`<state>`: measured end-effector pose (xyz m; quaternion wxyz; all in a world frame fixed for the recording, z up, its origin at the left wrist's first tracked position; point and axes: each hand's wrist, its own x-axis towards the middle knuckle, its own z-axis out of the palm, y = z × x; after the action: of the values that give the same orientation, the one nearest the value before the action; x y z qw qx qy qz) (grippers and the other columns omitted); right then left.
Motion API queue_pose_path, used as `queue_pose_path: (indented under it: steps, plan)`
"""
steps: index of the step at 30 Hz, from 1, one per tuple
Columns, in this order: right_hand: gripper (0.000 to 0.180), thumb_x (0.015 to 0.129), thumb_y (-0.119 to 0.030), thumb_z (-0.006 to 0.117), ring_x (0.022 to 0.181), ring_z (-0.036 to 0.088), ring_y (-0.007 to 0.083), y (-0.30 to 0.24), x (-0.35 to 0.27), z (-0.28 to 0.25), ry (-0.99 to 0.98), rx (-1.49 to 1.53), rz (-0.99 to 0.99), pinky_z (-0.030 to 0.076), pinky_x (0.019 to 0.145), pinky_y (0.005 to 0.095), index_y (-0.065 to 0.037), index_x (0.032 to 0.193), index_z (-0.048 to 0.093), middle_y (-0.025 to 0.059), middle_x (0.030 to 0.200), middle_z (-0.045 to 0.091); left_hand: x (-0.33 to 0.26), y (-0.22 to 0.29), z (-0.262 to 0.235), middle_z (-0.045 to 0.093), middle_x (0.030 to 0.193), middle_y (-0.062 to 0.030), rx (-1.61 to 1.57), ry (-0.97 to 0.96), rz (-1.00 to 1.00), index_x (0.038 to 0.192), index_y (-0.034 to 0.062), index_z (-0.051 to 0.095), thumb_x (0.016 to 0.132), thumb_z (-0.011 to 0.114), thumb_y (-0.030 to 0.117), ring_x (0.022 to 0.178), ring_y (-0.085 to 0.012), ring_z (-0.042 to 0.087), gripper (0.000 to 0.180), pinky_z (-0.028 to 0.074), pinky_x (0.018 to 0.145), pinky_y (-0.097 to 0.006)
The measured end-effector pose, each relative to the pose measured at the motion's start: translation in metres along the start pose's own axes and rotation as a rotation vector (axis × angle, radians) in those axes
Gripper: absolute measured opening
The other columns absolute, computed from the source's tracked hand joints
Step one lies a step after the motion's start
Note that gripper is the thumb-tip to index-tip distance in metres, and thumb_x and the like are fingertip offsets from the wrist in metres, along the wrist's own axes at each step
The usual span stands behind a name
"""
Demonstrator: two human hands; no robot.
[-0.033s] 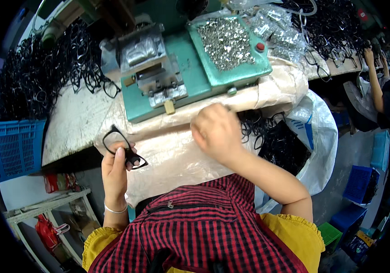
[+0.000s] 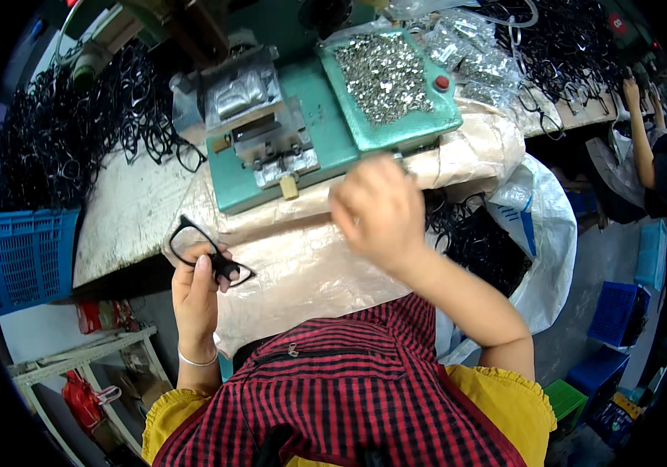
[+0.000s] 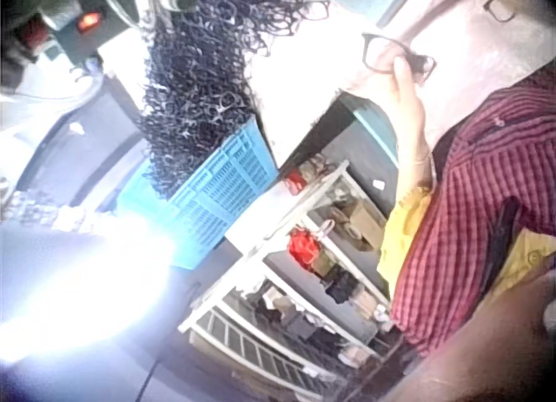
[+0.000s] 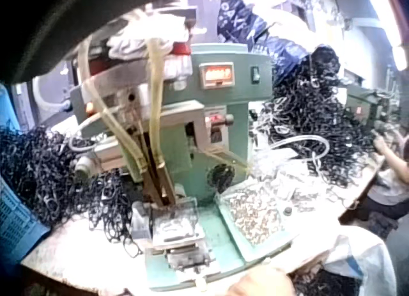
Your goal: The person repeatedly picks up black eyeglass frames and small metal components, places them into a green machine, and presses a lever to secure the parts. Finished frames are placed into a white sack on the floor.
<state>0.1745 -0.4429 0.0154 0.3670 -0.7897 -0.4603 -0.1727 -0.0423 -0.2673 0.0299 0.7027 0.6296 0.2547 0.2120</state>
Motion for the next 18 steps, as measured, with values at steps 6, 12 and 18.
queue_pose_path:
  steps: [6,12,18]
  plan:
    - [0.005,0.069,-0.010,0.071,0.086,0.056,0.0252,0.046,0.059,0.034,0.120,-0.056,-0.020,0.046,0.070,0.0385,-0.010,0.074,0.070,0.0029,0.082,0.060,0.028,0.023,0.036,0.063,0.102,-0.0140,0.008,-0.117,0.321,0.104,-0.0022,0.058,0.095,0.055,0.008,0.089,-0.0252,0.064,0.014,0.053,0.077,-0.036]
    - [0.008,0.073,-0.006,0.067,0.083,0.058,0.0283,0.047,0.062,-0.025,0.185,-0.078,0.072,0.046,0.075,0.0381,-0.006,0.080,0.071,0.0081,0.079,0.065,0.030,0.033,0.025,0.072,0.090,-0.0124,0.252,-0.061,0.598,0.083,0.0051,0.068,0.081,0.064,-0.001,0.085,-0.0229,0.068,0.008,0.047,0.086,-0.036]
    - [0.014,0.074,-0.012,0.072,0.086,0.058,0.0314,0.079,0.033,-0.023,0.160,-0.328,0.285,0.046,0.080,0.0419,-0.005,0.087,0.070,0.0105,0.081,0.064,0.070,0.083,0.051,0.073,0.101,-0.0031,0.692,-0.216,1.129,0.080,0.0137,0.074,0.074,0.069,0.012,0.085,-0.0231,0.064,0.008,0.049,0.084,-0.044]
